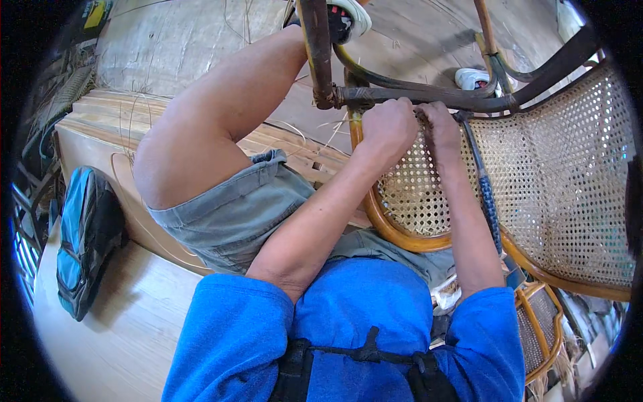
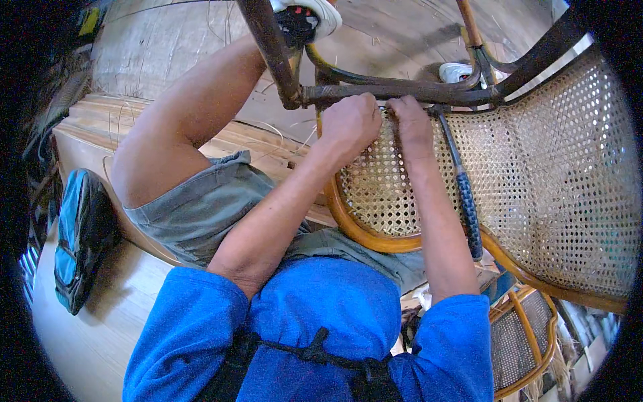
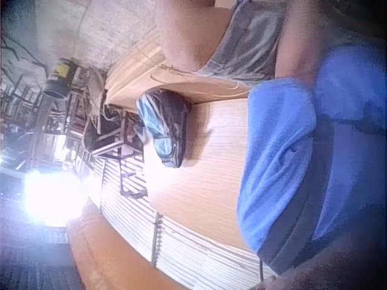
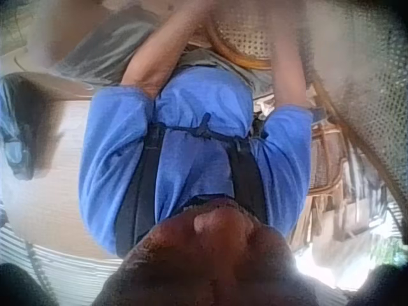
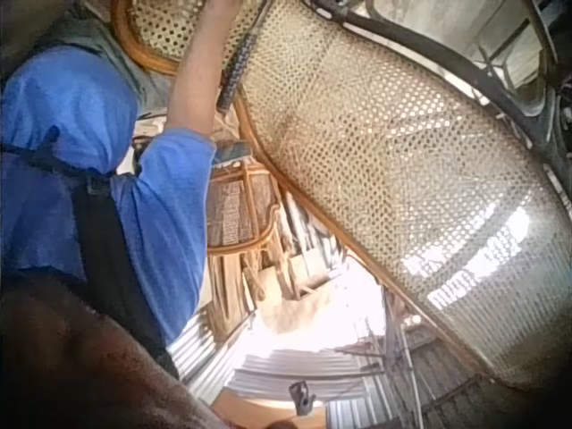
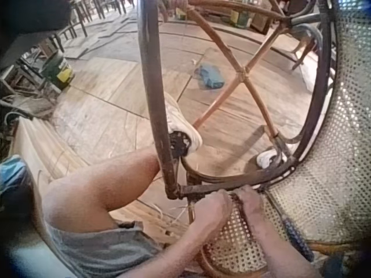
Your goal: The person is weaving a cane seat for a wooden chair. They use a hammer to tap the cane strips into place along the frame and insert new strips by hand to continue the pattern.
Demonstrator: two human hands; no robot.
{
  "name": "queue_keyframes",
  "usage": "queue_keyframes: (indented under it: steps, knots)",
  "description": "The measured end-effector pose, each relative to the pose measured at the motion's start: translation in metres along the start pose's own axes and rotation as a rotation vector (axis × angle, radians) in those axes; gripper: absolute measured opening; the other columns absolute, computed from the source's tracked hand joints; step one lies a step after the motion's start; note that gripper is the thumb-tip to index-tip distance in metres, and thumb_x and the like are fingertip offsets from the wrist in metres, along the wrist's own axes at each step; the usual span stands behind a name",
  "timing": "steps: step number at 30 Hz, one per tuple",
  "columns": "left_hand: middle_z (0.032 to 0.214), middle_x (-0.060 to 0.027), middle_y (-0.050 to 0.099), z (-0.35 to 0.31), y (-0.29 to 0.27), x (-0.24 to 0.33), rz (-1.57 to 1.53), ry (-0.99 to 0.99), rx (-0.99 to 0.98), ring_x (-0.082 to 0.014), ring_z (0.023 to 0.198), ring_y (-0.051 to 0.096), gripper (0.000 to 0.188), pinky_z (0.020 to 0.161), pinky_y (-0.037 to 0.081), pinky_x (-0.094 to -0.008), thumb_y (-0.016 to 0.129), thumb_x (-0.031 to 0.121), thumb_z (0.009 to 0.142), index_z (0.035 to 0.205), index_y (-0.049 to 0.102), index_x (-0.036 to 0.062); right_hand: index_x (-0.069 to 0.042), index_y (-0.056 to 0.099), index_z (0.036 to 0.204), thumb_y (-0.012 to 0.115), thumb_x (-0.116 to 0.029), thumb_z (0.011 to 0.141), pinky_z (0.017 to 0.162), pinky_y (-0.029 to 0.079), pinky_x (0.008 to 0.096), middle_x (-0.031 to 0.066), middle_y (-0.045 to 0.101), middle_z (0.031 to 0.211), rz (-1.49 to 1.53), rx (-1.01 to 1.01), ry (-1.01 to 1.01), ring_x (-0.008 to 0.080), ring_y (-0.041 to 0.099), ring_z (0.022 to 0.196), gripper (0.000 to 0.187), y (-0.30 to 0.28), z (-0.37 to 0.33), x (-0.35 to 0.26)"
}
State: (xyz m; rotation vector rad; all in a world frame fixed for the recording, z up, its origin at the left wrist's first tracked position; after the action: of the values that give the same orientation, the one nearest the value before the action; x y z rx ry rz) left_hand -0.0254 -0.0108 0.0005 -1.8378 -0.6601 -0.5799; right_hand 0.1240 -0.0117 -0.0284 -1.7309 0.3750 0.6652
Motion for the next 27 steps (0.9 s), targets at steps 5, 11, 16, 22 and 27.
queue_keyframes:
  steps: [5, 11, 16, 22, 27]
  knots:
    - [0.074, -0.0210, 0.064, -0.002, 0.001, -0.003, 0.005, 0.032, 0.022, -0.0381, 0.072, 0.064, 0.023, 0.066, 0.051, -0.0485, 0.048, 0.020, 0.085, 0.078, 0.059, 0.0022, -0.010, 0.061, 0.100, 0.049, -0.013, 0.084, 0.079, 0.046, 0.0340, 0.0119, 0.057, 0.096, 0.169, -0.068, 0.081, 0.0291, 0.058, 0.093, 0.020, 0.000, 0.001, 0.004]
    - [0.072, -0.0208, 0.064, -0.001, -0.001, -0.006, -0.003, 0.038, 0.058, -0.0376, 0.071, 0.064, 0.022, 0.064, 0.052, -0.0482, 0.049, 0.020, 0.085, 0.076, 0.060, 0.0023, -0.008, 0.059, 0.100, 0.047, -0.009, 0.083, 0.077, 0.047, 0.0377, 0.0130, 0.056, 0.097, -0.170, -0.124, -0.138, 0.0312, 0.058, 0.094, 0.021, -0.010, 0.005, -0.008]
    - [0.075, -0.0209, 0.065, 0.006, -0.001, -0.011, 0.020, 0.000, 0.054, -0.0365, 0.072, 0.065, 0.023, 0.064, 0.052, -0.0468, 0.050, 0.020, 0.084, 0.075, 0.062, 0.0022, -0.006, 0.057, 0.093, 0.045, -0.010, 0.083, 0.074, 0.047, 0.0429, 0.0145, 0.054, 0.093, -0.339, -0.125, -0.152, 0.0345, 0.058, 0.091, 0.016, -0.010, 0.010, -0.022]
    - [0.075, -0.0197, 0.065, 0.009, -0.001, -0.029, 0.094, -0.080, 0.007, -0.0360, 0.072, 0.065, 0.022, 0.065, 0.052, -0.0463, 0.051, 0.021, 0.083, 0.079, 0.064, 0.0032, -0.008, 0.056, 0.091, 0.046, -0.010, 0.082, 0.072, 0.048, 0.0444, 0.0154, 0.054, 0.090, -0.251, -0.106, -0.200, 0.0356, 0.058, 0.086, 0.013, -0.007, 0.015, -0.004]
    - [0.077, -0.0200, 0.065, 0.008, -0.003, -0.028, 0.083, -0.075, 0.005, -0.0365, 0.074, 0.065, 0.022, 0.066, 0.052, -0.0468, 0.051, 0.021, 0.082, 0.083, 0.064, 0.0029, -0.009, 0.055, 0.093, 0.045, -0.010, 0.084, 0.071, 0.048, 0.0434, 0.0148, 0.056, 0.091, -0.339, -0.129, -0.192, 0.0359, 0.058, 0.086, 0.014, -0.004, 0.012, -0.007]
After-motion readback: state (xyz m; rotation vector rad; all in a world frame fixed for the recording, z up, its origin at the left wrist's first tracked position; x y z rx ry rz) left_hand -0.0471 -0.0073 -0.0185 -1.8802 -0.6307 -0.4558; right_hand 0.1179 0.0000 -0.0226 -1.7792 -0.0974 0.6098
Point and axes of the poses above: each hand's wrist, its own z-axis towards the middle knuckle, its own y-axis out of the palm, x = y × z, the point moved 3 cm from there along z, towards the middle knuckle
